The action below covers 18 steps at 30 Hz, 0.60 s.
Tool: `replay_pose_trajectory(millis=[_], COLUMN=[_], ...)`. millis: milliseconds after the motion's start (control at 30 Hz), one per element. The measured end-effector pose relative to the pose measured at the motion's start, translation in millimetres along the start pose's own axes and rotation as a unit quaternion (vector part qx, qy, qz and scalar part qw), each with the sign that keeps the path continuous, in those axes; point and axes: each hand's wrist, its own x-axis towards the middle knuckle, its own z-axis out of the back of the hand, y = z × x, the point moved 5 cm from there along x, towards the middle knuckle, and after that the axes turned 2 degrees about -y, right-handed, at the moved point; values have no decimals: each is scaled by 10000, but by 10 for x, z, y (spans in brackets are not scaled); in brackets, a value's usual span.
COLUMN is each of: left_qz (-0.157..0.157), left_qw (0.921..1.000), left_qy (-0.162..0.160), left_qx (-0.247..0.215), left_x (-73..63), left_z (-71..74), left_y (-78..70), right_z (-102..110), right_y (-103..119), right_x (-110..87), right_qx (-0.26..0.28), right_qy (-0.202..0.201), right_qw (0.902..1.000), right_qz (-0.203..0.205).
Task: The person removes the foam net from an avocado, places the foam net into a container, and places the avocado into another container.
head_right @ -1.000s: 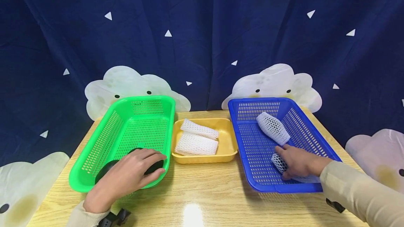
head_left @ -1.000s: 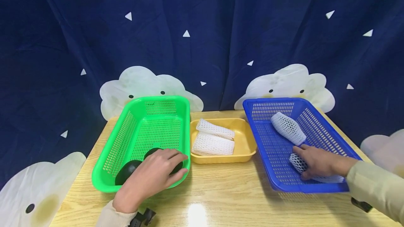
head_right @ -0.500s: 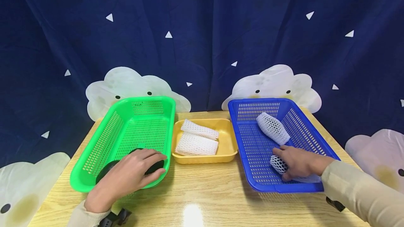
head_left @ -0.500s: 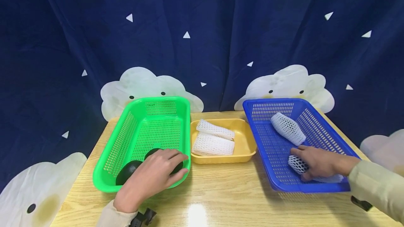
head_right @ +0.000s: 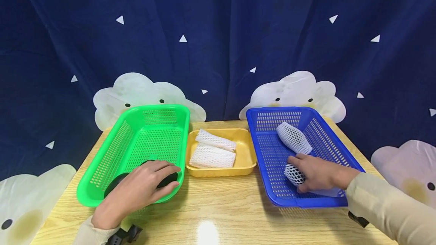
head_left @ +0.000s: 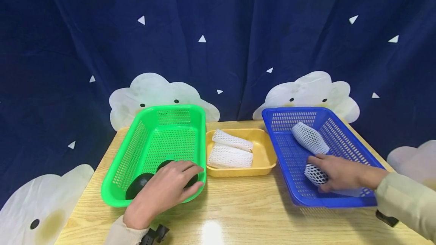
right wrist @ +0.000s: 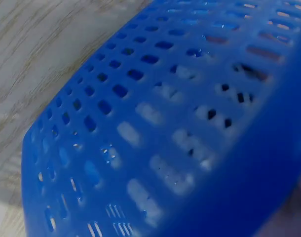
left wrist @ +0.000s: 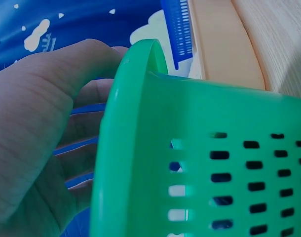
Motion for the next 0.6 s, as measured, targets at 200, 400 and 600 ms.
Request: replay_pose_trajectory(millis=[200,400,600], left_qz=[-13,-26,-53], left_qw=[10000,10000,9999], left_qy=[-31,-40,-77], left_qx=[3,8,55], left_x=[3,5,5], left_z=[17,26,36], left_y=[-8,-13,-20], right_z=[46,97,169], right_y=[75,117,173], right_x=[10,3,-6], right_qx=[11,-68,-224], right_qy=[-33,-182,-346], right_qw=[10000,9997,9989], right_qz=[37,142,218])
